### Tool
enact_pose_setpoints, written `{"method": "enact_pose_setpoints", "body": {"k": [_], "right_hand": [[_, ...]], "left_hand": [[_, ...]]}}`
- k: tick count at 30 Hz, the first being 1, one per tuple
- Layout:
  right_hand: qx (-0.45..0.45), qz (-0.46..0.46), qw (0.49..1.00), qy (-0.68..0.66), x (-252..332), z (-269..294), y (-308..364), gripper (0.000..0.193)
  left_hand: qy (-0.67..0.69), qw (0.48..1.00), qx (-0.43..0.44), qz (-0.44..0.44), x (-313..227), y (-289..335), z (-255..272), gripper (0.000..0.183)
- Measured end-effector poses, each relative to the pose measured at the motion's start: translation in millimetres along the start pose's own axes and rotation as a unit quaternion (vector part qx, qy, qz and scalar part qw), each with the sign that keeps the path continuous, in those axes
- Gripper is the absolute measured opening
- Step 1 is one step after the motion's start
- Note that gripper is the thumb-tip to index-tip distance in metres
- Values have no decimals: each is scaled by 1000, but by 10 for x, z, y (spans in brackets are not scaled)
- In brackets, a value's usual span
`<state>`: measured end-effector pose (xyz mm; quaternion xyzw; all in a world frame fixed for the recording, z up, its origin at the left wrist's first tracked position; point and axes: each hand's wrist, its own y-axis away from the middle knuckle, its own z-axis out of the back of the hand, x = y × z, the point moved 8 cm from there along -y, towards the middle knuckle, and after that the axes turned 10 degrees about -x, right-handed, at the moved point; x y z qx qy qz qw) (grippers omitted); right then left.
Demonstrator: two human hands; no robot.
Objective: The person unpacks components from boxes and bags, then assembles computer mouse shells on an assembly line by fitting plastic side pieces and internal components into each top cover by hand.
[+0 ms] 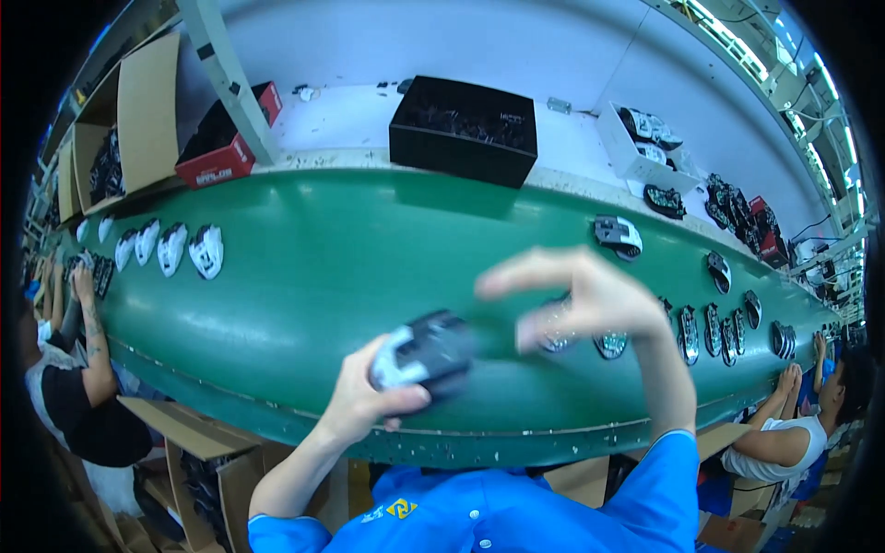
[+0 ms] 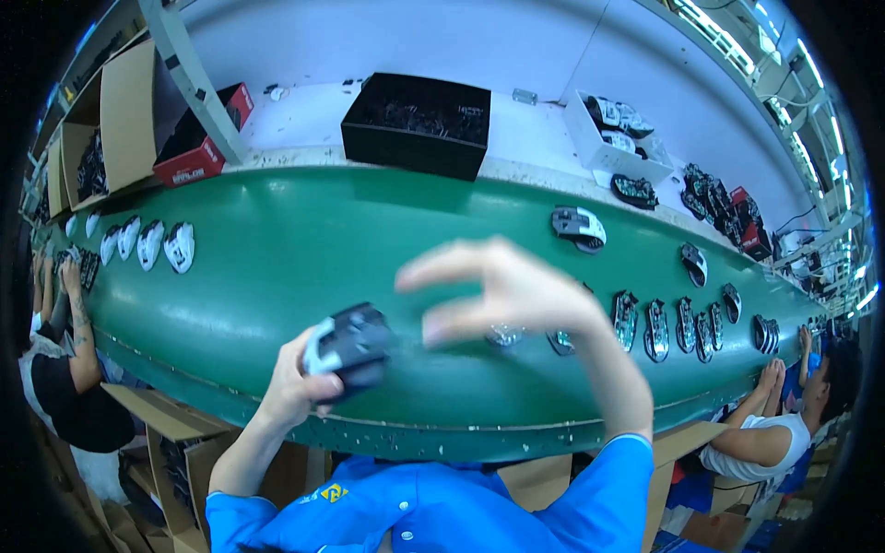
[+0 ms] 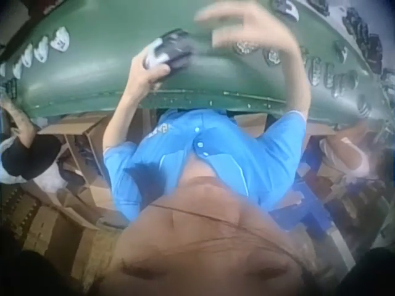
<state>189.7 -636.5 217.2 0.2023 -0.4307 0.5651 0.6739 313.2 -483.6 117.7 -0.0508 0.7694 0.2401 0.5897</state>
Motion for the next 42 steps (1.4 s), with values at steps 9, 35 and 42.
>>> {"method": "enact_pose_setpoints", "body": {"k": [9,35,42], "right_hand": [[-194,-60,910,361,-2105,1431,-1824,19],[5,-363,882,-300,-1006,-132,-1091,12],[106,-503,752,-414,-826,-902,-279,23]], "left_hand": [[287,951,-63,93,303,-306,791,66],[342,923,18,174,71,-476,317,61],[265,956,11,126,144,-353,-7,55]]}}
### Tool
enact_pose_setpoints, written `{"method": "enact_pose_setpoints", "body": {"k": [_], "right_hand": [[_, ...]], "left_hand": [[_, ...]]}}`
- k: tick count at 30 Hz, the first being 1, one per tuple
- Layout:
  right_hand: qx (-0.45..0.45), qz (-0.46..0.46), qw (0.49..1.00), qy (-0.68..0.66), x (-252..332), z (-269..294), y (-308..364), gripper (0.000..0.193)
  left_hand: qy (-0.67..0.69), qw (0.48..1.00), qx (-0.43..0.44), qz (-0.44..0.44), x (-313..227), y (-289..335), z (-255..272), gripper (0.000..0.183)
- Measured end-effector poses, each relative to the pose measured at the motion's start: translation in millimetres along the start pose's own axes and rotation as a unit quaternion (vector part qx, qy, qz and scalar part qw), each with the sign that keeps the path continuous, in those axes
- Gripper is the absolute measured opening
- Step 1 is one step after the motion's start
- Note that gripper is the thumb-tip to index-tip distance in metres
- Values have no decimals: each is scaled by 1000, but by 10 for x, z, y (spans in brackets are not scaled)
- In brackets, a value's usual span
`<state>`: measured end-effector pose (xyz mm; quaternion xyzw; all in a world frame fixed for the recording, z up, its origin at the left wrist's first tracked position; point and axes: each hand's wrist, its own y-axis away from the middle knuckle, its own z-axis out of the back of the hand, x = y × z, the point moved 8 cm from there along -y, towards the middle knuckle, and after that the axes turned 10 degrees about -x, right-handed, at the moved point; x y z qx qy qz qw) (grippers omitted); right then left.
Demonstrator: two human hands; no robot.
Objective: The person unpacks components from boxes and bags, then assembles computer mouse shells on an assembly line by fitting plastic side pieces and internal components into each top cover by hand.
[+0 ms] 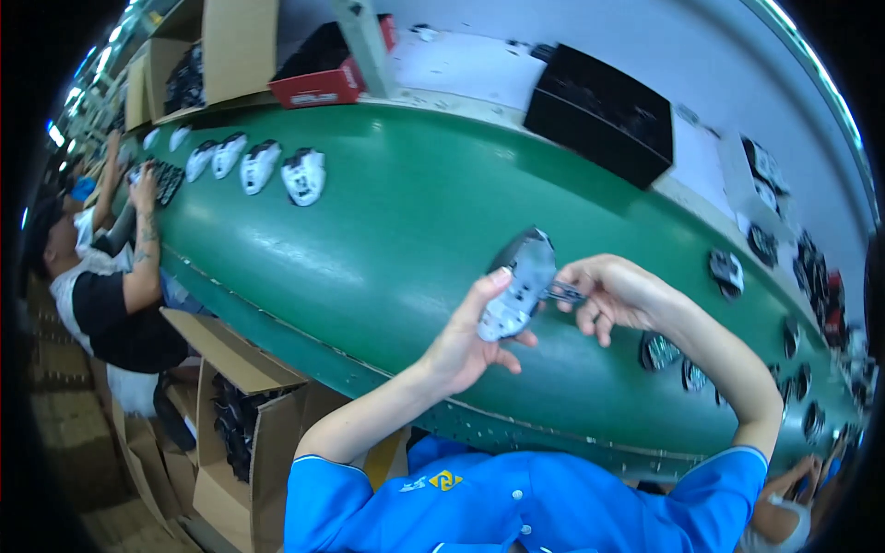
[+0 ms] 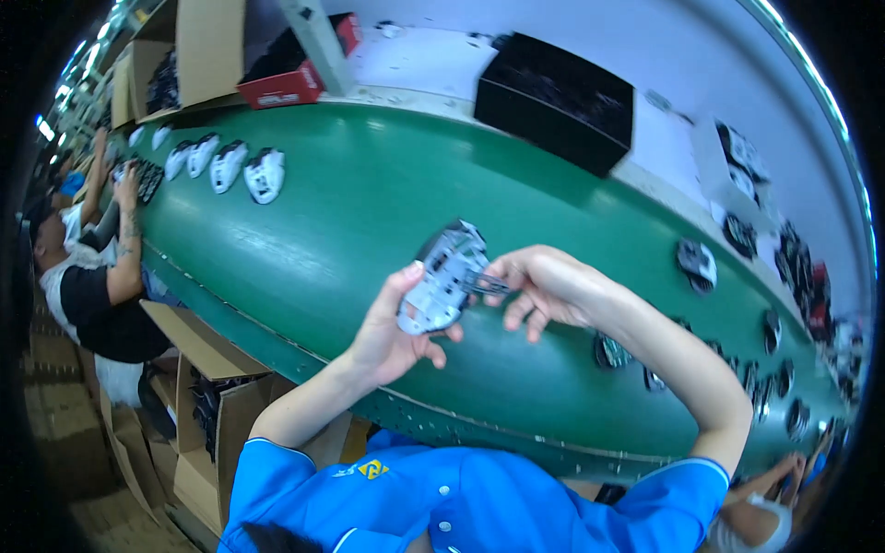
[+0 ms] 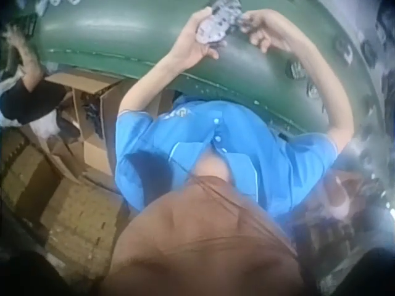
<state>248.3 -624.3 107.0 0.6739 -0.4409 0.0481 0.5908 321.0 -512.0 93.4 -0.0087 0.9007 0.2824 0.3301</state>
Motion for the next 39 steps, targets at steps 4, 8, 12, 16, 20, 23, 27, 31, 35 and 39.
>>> {"method": "enact_pose_setpoints", "body": {"k": [4,8,12,16,20,23,27,31,35,39], "right_hand": [[45,5,995,-83,-154,-153,74,45],[-73,203,966,146,-106,-214,327,50],[-207,444,803,341,36,-209,665,28],[-242,573,692,367,153,-451,1236,22],[-188,652,628,381,38,-638,1351,27],[-211,598,633,445,-82,-664,1307,26],[-212,578,640,459,-79,-635,1271,29],[-147,545,684,462,-47,-717,1313,33],[-118,524,706,461,-82,-755,1222,28],[-79,522,732,431,-94,-742,1175,21]], "left_hand": [[-28,999,-33,-13,64,164,-65,51],[-28,999,-27,-17,205,233,-159,52],[-26,999,23,-4,245,344,-294,54],[5,998,55,34,244,469,-302,60],[1,993,55,101,307,602,-462,59],[10,992,71,108,327,650,-518,58],[56,987,66,137,376,615,-508,59],[32,991,57,118,347,613,-493,59],[-26,994,67,82,320,618,-498,58],[-37,994,69,75,336,629,-524,57]]}}
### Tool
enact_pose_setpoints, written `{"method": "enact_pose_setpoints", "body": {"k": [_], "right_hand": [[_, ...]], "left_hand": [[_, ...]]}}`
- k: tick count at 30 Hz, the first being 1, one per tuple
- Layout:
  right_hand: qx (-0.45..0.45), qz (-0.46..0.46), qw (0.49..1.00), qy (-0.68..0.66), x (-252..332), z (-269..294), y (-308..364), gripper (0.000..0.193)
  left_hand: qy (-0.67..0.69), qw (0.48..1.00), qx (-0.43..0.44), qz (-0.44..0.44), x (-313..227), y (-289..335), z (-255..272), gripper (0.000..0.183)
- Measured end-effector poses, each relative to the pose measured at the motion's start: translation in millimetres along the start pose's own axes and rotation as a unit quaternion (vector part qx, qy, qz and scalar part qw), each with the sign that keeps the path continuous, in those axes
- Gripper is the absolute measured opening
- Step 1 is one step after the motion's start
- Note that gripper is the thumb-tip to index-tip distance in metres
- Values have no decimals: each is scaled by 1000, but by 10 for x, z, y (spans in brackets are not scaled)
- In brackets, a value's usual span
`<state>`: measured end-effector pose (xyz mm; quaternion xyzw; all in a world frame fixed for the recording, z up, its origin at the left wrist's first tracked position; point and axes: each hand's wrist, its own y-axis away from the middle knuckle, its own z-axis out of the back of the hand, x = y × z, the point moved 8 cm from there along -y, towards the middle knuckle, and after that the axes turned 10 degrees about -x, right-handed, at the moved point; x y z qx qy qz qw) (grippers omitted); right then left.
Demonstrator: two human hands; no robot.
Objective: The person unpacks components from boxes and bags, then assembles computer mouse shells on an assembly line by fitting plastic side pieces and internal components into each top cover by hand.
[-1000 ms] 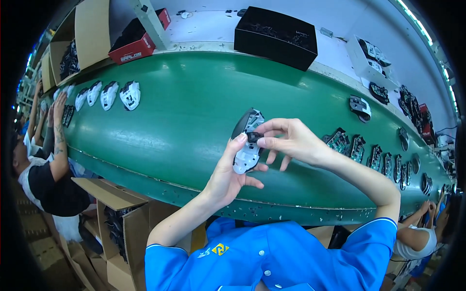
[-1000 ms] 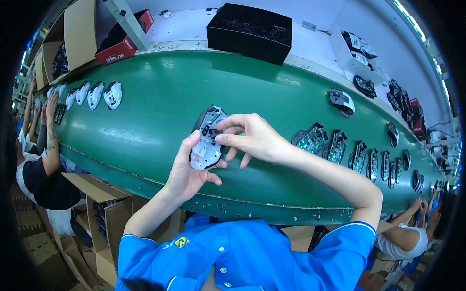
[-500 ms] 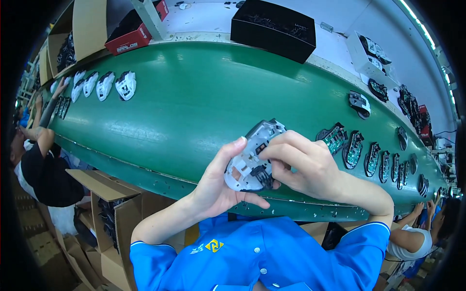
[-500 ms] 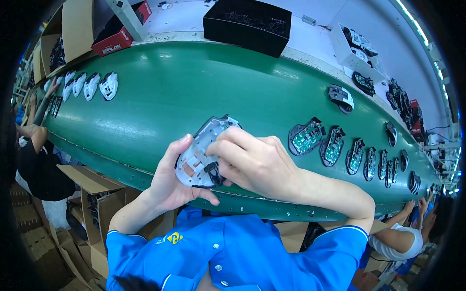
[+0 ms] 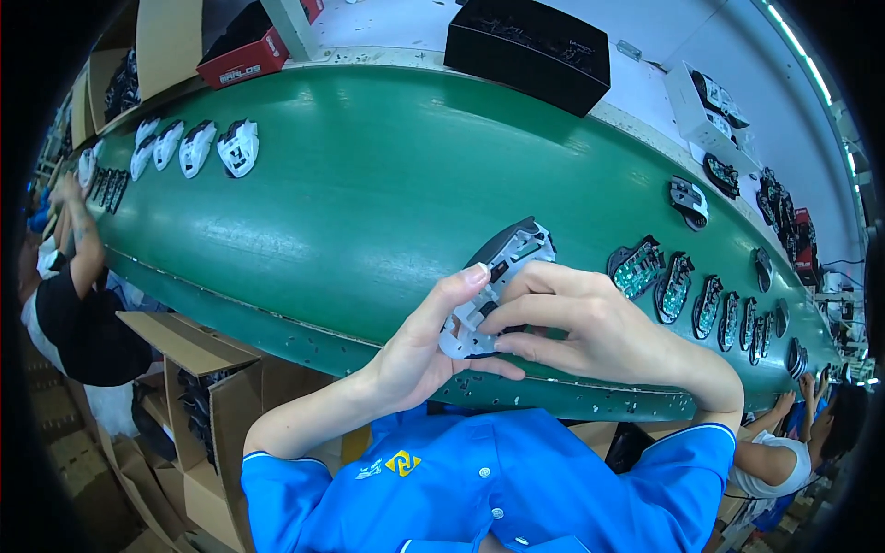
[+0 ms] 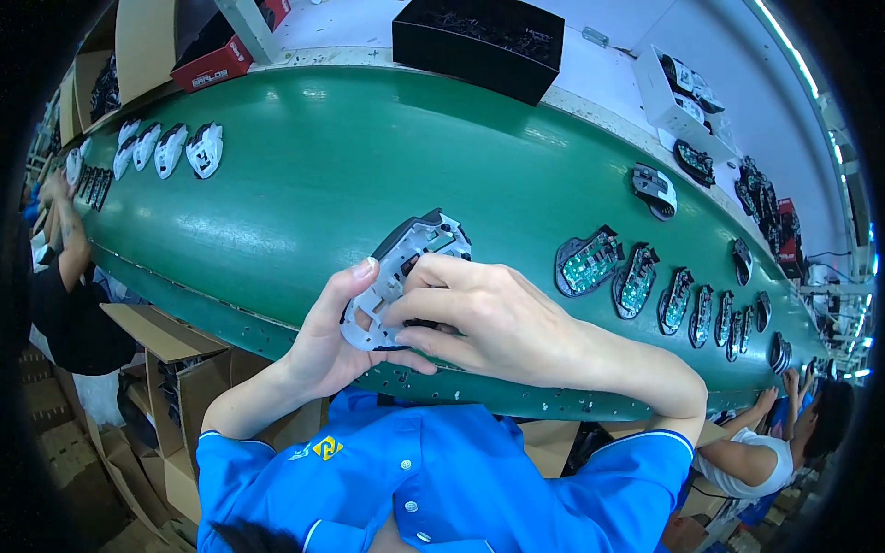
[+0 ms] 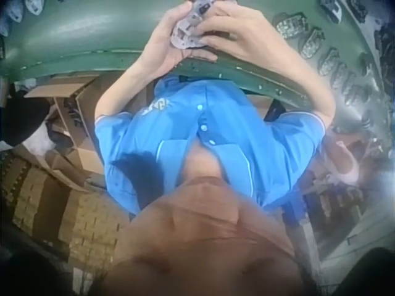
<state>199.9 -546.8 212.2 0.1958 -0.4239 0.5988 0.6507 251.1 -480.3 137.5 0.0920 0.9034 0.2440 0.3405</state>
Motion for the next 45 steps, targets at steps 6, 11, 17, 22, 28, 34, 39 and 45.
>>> {"method": "enact_pose_setpoints", "body": {"k": [6,11,17,22,28,34,39,45], "right_hand": [[-93,36,995,13,161,333,-85,20],[-82,194,965,159,269,259,-10,26],[-29,272,926,260,413,147,92,25],[-31,280,906,317,407,78,137,30],[-70,113,958,254,287,207,32,21],[-202,-74,972,93,57,347,82,45],[-191,-50,975,104,-33,246,102,47],[-212,7,964,157,63,202,74,55]], "left_hand": [[7,999,-47,-11,-71,35,132,59],[-42,999,19,2,-44,69,60,53],[-194,981,8,-23,-76,71,101,59],[-271,959,-6,-83,-172,64,44,47],[-284,950,11,-128,-230,-21,16,33],[-325,922,-61,-200,-376,23,23,29],[-347,892,-86,-277,-468,40,-33,27],[-369,831,-130,-395,-555,78,-2,22]]}}
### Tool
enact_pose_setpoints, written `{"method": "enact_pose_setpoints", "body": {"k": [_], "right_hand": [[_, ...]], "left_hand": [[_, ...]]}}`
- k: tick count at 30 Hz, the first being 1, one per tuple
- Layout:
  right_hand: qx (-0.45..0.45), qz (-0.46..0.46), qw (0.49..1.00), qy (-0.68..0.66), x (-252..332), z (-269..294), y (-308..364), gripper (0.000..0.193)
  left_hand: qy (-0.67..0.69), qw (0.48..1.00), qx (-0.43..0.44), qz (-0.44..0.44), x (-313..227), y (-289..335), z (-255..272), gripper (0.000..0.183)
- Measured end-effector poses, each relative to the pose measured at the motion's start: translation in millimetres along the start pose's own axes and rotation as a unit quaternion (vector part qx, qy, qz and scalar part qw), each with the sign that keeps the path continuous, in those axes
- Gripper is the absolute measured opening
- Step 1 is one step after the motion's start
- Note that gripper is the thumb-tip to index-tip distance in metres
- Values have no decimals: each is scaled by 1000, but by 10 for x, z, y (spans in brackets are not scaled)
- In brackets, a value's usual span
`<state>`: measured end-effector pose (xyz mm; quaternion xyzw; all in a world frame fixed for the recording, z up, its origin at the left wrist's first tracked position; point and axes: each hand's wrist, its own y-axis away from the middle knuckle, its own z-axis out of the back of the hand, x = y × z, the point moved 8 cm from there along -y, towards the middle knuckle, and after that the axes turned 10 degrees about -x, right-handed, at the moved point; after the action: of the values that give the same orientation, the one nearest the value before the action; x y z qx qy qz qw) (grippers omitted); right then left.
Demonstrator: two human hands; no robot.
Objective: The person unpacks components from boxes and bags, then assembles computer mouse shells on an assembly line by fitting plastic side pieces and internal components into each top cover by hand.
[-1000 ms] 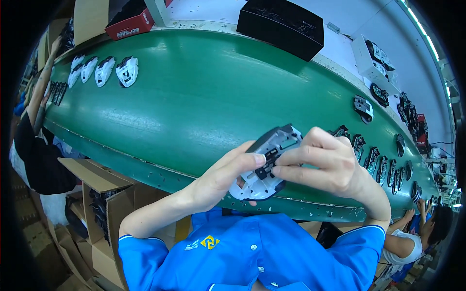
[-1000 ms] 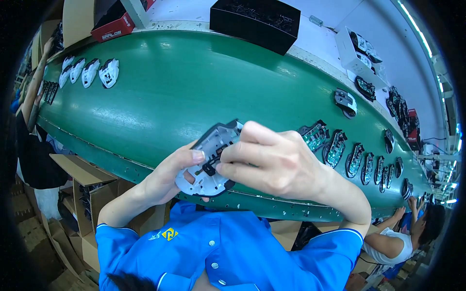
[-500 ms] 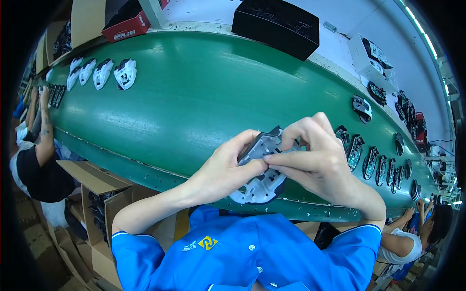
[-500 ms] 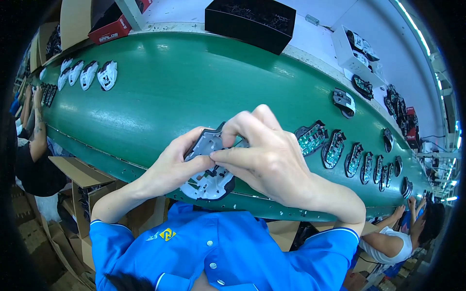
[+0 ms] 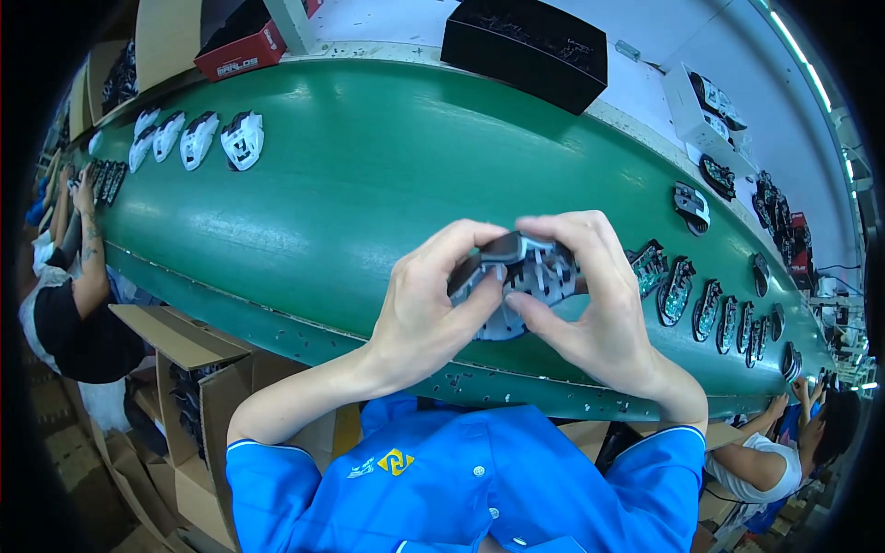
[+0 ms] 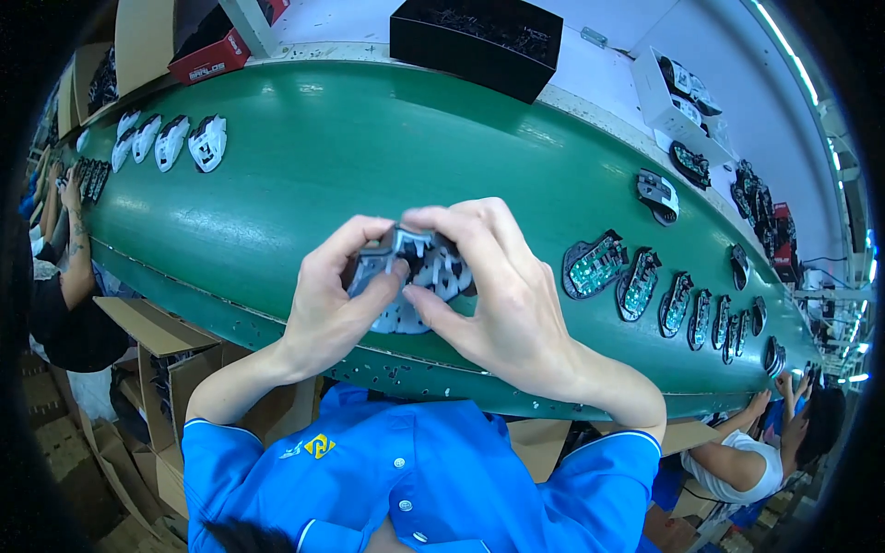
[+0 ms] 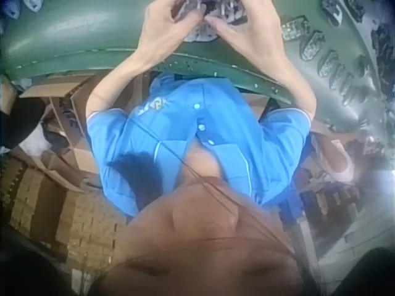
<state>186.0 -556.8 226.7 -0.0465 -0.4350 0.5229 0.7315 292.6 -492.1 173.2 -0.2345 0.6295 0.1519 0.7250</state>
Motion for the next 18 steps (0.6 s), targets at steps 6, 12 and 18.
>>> {"method": "enact_pose_setpoints", "body": {"k": [6,12,18], "right_hand": [[-29,-134,990,-30,-43,-146,229,84],[-117,-65,991,-2,-31,-203,287,80],[-158,-58,979,-115,-33,-62,259,73]], "left_hand": [[104,992,-27,66,106,17,19,29],[81,995,-41,31,42,102,10,30],[20,995,2,-93,-141,214,53,45]]}}
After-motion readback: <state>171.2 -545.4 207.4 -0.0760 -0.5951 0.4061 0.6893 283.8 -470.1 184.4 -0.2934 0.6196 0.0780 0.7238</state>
